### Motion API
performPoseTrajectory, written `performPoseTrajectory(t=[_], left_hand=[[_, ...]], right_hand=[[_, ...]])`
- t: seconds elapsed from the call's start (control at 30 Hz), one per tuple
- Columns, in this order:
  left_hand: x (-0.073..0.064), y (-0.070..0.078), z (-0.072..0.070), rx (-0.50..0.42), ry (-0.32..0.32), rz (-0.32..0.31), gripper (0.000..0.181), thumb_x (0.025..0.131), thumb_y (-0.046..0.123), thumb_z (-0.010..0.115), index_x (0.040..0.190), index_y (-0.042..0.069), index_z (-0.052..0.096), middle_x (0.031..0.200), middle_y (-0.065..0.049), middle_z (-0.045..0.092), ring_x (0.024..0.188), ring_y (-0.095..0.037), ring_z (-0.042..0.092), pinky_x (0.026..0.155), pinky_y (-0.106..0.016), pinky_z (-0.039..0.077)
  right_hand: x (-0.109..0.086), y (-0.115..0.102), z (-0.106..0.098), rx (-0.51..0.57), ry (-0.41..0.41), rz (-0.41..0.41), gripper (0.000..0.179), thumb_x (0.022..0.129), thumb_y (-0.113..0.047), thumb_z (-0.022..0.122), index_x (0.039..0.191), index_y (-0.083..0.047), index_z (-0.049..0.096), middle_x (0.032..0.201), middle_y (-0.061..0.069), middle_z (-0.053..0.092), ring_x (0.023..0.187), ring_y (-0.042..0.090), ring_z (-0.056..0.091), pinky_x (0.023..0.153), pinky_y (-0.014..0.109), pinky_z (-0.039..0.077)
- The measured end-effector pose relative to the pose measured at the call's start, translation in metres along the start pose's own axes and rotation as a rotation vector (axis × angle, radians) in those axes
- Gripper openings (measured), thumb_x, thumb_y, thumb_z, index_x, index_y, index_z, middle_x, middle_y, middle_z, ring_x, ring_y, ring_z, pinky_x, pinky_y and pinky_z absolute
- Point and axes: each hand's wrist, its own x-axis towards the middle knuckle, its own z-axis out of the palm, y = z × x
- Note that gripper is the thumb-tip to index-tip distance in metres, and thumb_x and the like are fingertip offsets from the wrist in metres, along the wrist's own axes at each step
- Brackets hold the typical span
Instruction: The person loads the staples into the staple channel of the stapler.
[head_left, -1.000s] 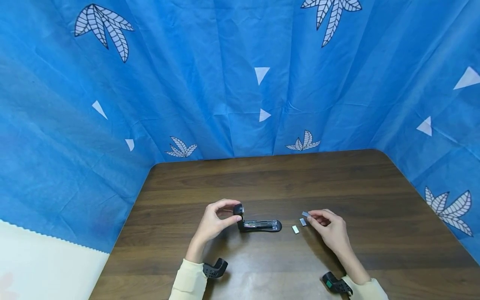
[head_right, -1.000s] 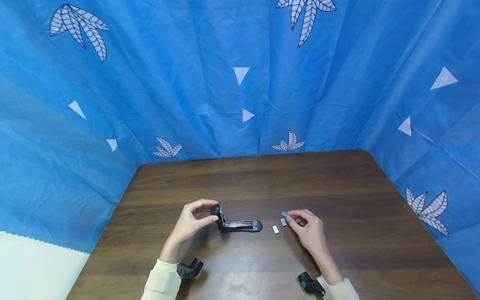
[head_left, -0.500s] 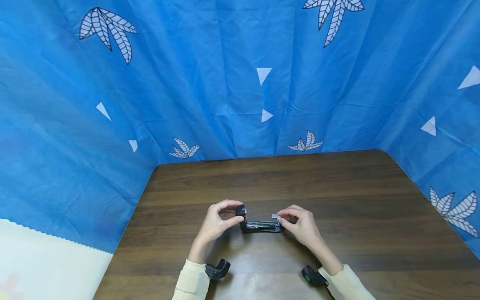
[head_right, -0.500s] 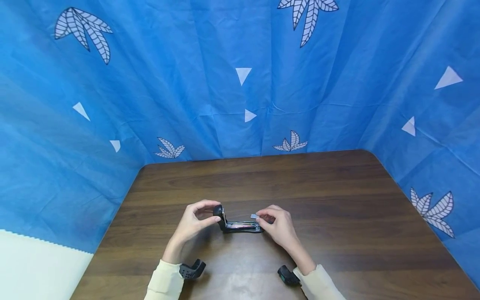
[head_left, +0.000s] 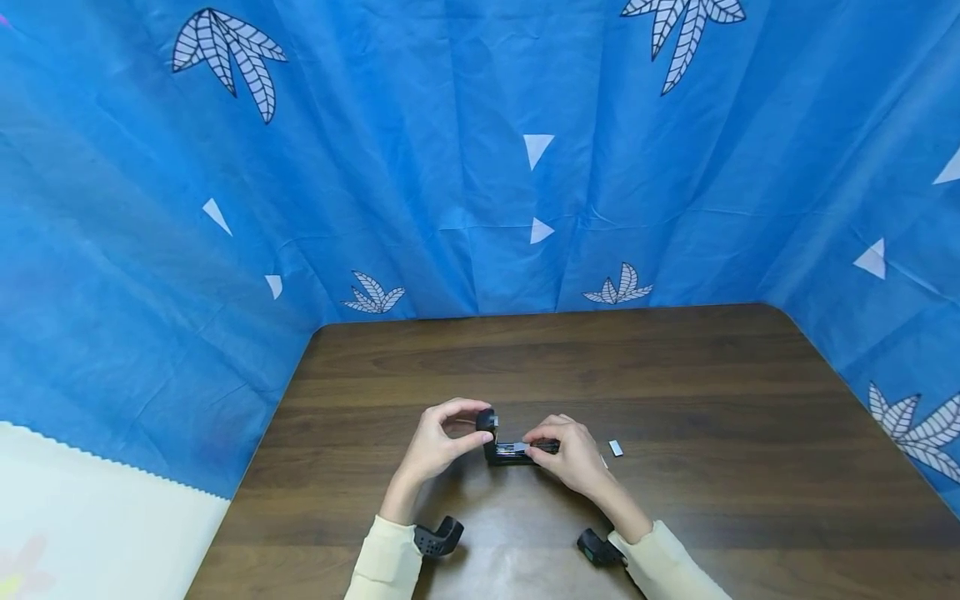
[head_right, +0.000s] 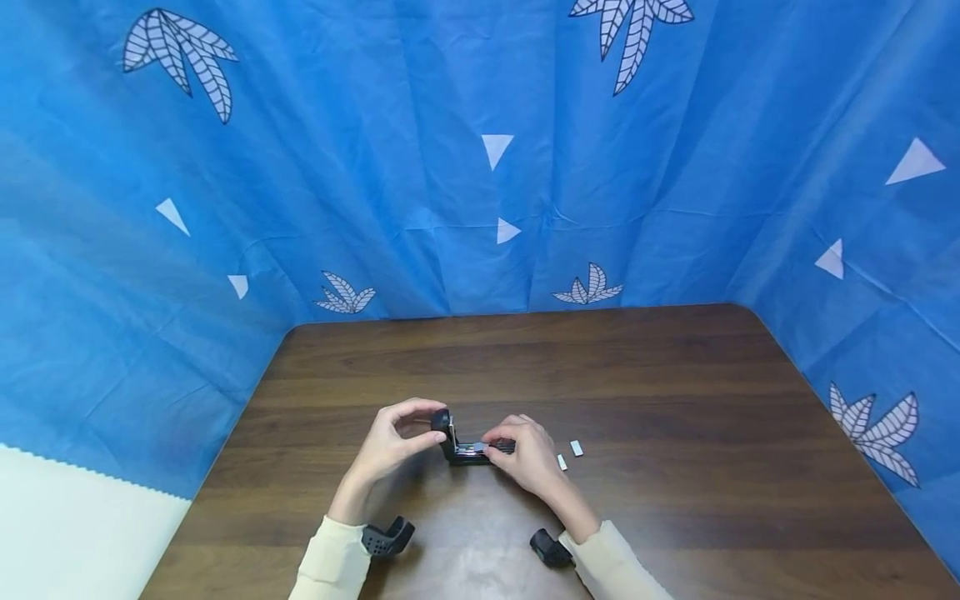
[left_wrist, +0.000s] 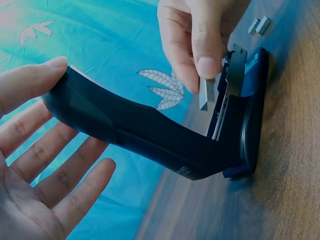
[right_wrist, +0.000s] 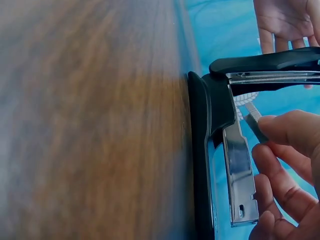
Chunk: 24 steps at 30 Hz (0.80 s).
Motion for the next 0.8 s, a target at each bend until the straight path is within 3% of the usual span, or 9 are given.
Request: performPoseTrajectory(t=[0.2,0.8], left_hand=[[0.0021,-0.0004,0.0011,-0.011,-0.004,0.0,0.034,0.08,0.009,0.08,0.113,0.004,0.07,0.106,-0.015,0.071,0.09,-0.016,0.068,0.087,-0.055,0.055],[0.0019,0.0006,-0.0005,-0.022,-0.004,0.003,0.034,0.08,0.008,0.08,0.112,0.003,0.07,0.106,-0.015,0.07,0.09,-0.015,0.068,0.086,-0.054,0.056]], right_hand=[[0.0012,0.0013,0.0035,-0.006,0.018,-0.03,0.015,0.07,-0.009,0.084,0.081,-0.017,0.077,0.078,-0.011,0.068,0.076,0.007,0.057,0.067,0.024,0.048],[0.0028,-0.0012,0.0052,-0.046,-0.024,-0.012,0.013,0.072,-0.012,0.084,0.082,-0.019,0.077,0.079,-0.011,0.067,0.078,0.007,0.057,0.068,0.024,0.048]])
